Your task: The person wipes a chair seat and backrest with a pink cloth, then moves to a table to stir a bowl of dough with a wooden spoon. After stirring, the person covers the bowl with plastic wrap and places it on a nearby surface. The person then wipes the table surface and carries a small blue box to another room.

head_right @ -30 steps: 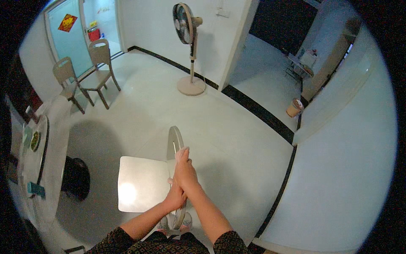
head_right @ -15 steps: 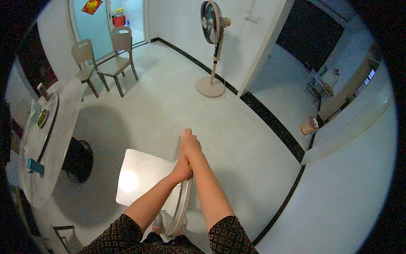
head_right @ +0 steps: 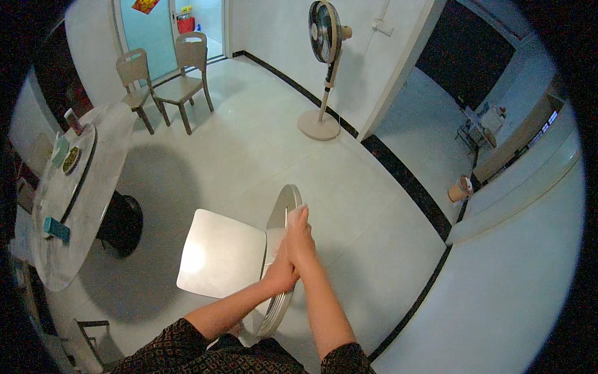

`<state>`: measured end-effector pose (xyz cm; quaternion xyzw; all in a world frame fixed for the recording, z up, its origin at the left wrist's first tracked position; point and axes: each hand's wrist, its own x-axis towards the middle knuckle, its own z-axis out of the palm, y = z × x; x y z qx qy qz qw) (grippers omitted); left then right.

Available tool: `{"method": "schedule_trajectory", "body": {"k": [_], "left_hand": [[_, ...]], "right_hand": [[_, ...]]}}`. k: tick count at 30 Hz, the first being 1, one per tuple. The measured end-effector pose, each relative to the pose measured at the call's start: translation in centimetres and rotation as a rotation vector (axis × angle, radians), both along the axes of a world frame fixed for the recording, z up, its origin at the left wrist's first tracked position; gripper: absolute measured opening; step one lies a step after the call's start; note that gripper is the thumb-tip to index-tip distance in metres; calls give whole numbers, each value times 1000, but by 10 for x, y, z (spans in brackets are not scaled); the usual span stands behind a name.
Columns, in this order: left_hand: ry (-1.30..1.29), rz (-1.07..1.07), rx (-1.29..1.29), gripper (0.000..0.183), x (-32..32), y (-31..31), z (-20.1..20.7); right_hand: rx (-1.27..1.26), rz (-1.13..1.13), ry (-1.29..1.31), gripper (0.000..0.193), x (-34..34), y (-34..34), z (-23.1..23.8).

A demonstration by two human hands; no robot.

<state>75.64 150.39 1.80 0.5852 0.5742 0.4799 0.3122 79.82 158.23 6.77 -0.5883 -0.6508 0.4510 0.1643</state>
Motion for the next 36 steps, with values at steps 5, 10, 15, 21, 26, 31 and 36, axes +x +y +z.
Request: {"method": "schedule_trajectory", "body": {"k": [5, 10, 15, 21, 26, 31, 36], "left_hand": [[14, -122, 15, 65, 13, -72, -3], [45, -292, -58, 69, 0, -132, -9], [66, -265, -30, 69, 4, -131, -14], [92, -293, -40, 62, 19, -100, -24], [21, -219, 30, 55, 39, -52, -1], [97, -61, 157, 51, 53, -13, -2], [1, -132, 12, 61, 56, 8, 2]], "right_hand": [[308, 59, 130, 59, 40, -85, -23], [21, -50, 252, 63, 57, -152, -39], [11, -164, 397, 59, 50, -153, -39], [-116, -247, 553, 55, 39, -117, -7], [47, -178, 311, 54, 61, -72, -19], [14, -109, 342, 54, 65, -34, -17], [80, -54, 76, 55, 73, -6, -25]]}}
